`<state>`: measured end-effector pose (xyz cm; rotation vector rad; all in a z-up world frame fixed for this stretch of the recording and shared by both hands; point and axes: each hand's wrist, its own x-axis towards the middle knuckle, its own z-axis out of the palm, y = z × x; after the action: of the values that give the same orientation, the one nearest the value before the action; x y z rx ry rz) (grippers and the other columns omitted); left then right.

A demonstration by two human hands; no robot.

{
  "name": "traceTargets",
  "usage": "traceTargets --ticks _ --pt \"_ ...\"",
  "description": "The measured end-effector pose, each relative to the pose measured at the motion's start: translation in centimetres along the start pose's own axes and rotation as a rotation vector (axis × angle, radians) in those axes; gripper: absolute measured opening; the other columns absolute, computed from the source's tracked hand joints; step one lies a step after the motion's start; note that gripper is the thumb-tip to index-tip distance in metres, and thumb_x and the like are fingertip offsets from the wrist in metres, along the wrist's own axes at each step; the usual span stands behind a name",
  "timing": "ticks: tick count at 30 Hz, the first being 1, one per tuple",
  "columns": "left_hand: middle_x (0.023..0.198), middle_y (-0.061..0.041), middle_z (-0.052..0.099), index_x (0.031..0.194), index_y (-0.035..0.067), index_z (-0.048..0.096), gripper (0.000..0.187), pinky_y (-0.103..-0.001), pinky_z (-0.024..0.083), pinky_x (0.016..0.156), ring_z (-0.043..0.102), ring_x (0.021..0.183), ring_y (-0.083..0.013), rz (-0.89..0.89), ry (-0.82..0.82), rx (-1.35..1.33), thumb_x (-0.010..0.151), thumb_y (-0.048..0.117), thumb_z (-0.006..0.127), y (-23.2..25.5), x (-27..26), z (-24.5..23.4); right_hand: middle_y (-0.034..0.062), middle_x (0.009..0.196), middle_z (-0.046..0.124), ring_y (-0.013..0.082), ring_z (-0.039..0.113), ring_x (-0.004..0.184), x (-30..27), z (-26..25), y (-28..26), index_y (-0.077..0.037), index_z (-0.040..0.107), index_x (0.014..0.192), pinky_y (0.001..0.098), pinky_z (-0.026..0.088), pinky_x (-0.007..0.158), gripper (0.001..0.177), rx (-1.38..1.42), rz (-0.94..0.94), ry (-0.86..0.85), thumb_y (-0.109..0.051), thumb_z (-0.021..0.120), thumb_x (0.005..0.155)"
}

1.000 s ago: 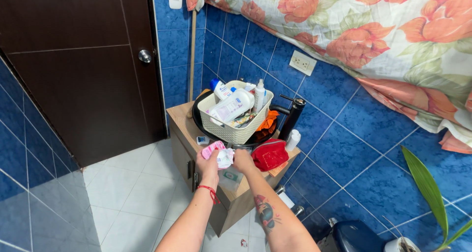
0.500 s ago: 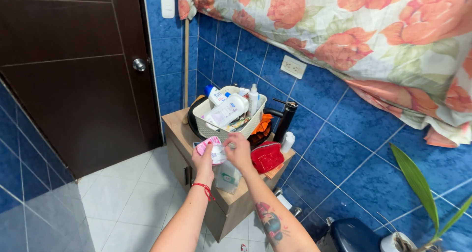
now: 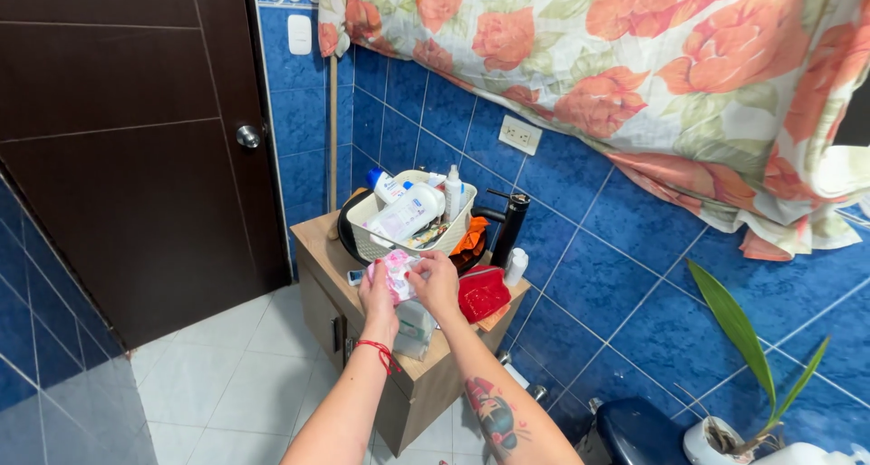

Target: Organizing and cleaning personal care products in a bathroom basket.

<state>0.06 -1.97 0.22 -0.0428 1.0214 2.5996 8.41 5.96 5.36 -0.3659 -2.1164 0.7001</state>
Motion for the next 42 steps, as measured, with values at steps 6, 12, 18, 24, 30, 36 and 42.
traceTargets --ticks 6,12,18,24,30,36,42 --pt "0.111 -0.006 0.069 0.119 0.003 0.064 0.030 -0.035 0.057 0.073 0.068 0.091 -0.0159 0.045 0.149 -0.085 0.096 0.022 0.069 -2.5 3.6 -1.5 0.0045 0.102 0.066 0.0162 0.063 0.086 0.8 -1.5 -0.1 -0.004 0.065 0.081 0.0285 0.053 0.072 0.010 0.406 0.031 -0.003 -0.006 0.075 0.081" --pt "0.109 -0.008 0.069 0.119 0.003 0.062 0.032 -0.036 0.059 0.073 0.069 0.091 -0.0185 0.078 0.084 0.047 0.088 -0.002 0.063 -0.3 0.6 -0.2 -0.0022 0.079 0.064 0.0054 0.058 0.070 1.2 -1.6 2.2 -0.002 0.060 0.094 0.0213 0.045 0.063 0.012 0.602 0.194 -0.074 -0.003 0.071 0.087" --pt "0.112 -0.009 0.070 0.124 -0.001 0.062 0.040 -0.031 0.057 0.080 0.069 0.096 -0.0176 0.169 0.103 0.095 0.084 -0.009 0.066 -1.9 2.0 -0.6 0.0010 0.084 0.071 0.0053 0.065 0.074 0.7 -3.8 -3.2 0.000 0.064 0.103 0.0218 0.053 0.065 0.034 0.493 0.162 -0.101 0.001 0.081 0.073" --pt "0.113 -0.010 0.068 0.123 -0.001 0.062 0.036 -0.033 0.058 0.079 0.069 0.095 -0.0177 0.149 0.095 0.052 0.088 -0.005 0.064 -2.0 2.8 -1.6 0.0044 0.075 0.072 0.0076 0.059 0.065 0.7 -3.4 -2.6 0.001 0.070 0.095 0.0245 0.048 0.060 0.018 0.330 0.176 -0.033 -0.002 0.080 0.081" --pt "0.114 -0.007 0.070 0.124 0.002 0.062 0.035 -0.031 0.057 0.083 0.068 0.098 -0.0149 0.114 -0.004 0.031 0.091 0.009 0.071 1.0 -0.4 -0.1 0.0022 0.082 0.073 0.0054 0.067 0.076 0.5 -1.6 0.3 0.001 0.068 0.092 0.0219 0.054 0.069 0.009 0.466 0.119 0.011 0.004 0.069 0.083" --pt "0.113 -0.008 0.070 0.124 0.000 0.061 0.036 -0.032 0.056 0.083 0.068 0.097 -0.0164 0.142 0.045 0.070 0.090 0.005 0.071 0.5 0.8 -1.1 0.0011 0.086 0.075 0.0068 0.072 0.081 0.0 -2.0 -0.9 0.002 0.066 0.087 0.0229 0.058 0.073 0.011 0.470 0.065 -0.050 0.008 0.071 0.079" --pt "0.112 -0.009 0.070 0.127 -0.002 0.060 0.037 -0.033 0.058 0.080 0.069 0.096 -0.0191 0.175 0.124 0.087 0.091 -0.002 0.066 -0.7 3.1 -3.5 -0.0003 0.084 0.071 0.0070 0.069 0.078 0.3 -1.7 1.2 0.000 0.065 0.088 0.0229 0.056 0.071 0.011 0.649 0.184 0.059 0.004 0.075 0.083"
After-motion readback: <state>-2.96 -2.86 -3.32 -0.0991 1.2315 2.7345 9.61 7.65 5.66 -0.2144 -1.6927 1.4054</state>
